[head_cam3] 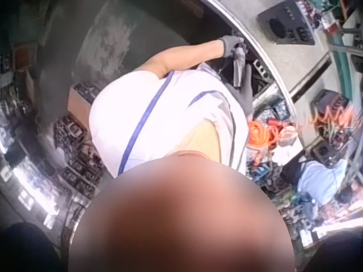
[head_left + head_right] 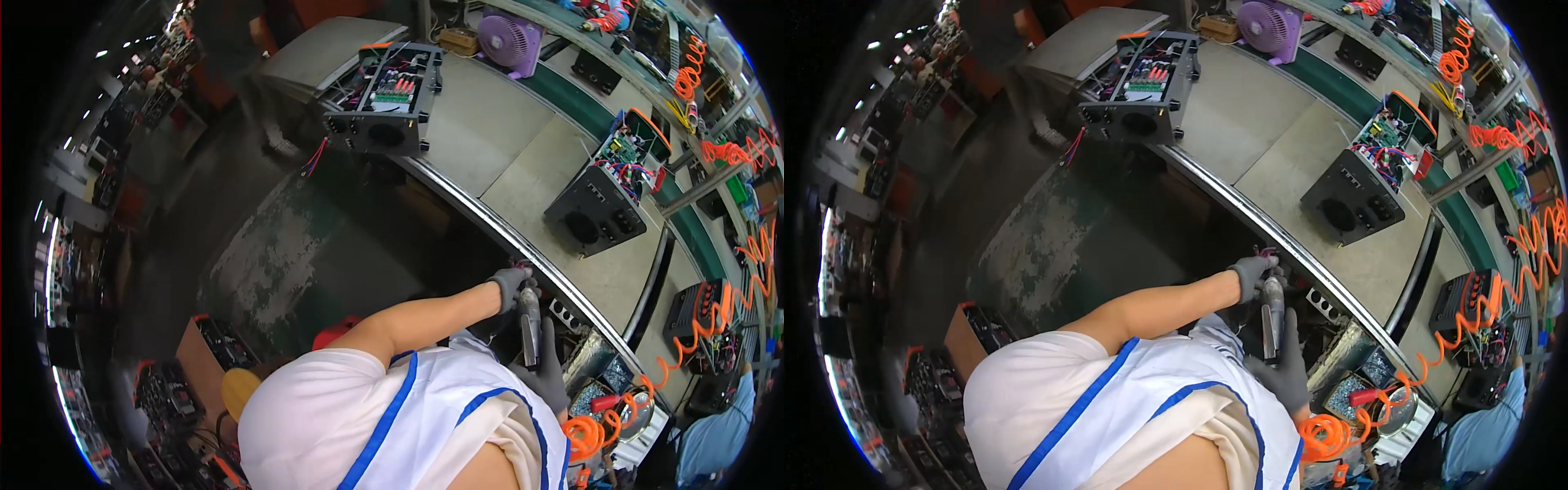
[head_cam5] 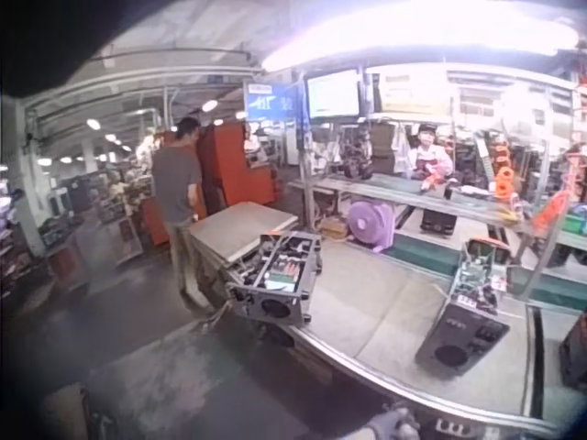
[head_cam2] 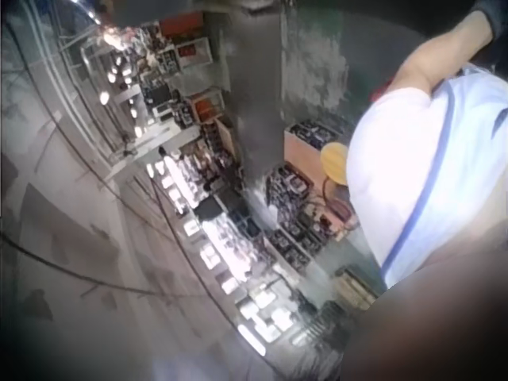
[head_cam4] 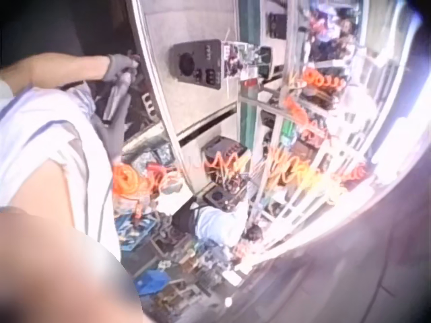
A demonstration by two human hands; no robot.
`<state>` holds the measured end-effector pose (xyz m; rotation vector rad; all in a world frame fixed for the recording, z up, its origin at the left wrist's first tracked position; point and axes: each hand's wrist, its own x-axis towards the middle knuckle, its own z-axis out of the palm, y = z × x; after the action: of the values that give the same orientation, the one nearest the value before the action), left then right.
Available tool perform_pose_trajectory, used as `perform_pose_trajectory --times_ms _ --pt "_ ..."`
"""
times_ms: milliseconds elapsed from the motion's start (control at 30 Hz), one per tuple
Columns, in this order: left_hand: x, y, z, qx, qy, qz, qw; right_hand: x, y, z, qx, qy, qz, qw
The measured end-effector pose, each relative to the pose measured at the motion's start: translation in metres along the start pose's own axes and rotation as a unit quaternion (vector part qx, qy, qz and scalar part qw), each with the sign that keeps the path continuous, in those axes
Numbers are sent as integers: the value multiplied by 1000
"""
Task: The person uses a pneumatic screwdriver to tighten screws on the back panel of an electronic device. They then manipulate and organize internal wires and components within the open chassis of the device.
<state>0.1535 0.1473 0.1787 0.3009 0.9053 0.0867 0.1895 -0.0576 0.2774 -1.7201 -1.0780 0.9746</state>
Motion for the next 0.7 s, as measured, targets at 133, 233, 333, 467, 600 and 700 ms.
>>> perform_pose_trajectory --times_ms 133,233,333,467,600,700 --pt "-11 23 9 -4 25 76 997 39 10 0 94 -34 39 994" --pt "-27 38 20 -24 35 113 993 64 -17 -16 312 -52 148 937" --pt "-50 61 41 -7 -67 170 983 83 -42 -19 298 -30 123 946" --pt "-81 89 70 -48 -101 158 981 115 -60 -6 275 87 -32 957" --pt "-43 85 55 182 -38 345 920 134 -26 -41 437 -26 -67 897" --pt "-59 75 52 343 -153 305 875 141 -18 -53 493 16 -149 857"
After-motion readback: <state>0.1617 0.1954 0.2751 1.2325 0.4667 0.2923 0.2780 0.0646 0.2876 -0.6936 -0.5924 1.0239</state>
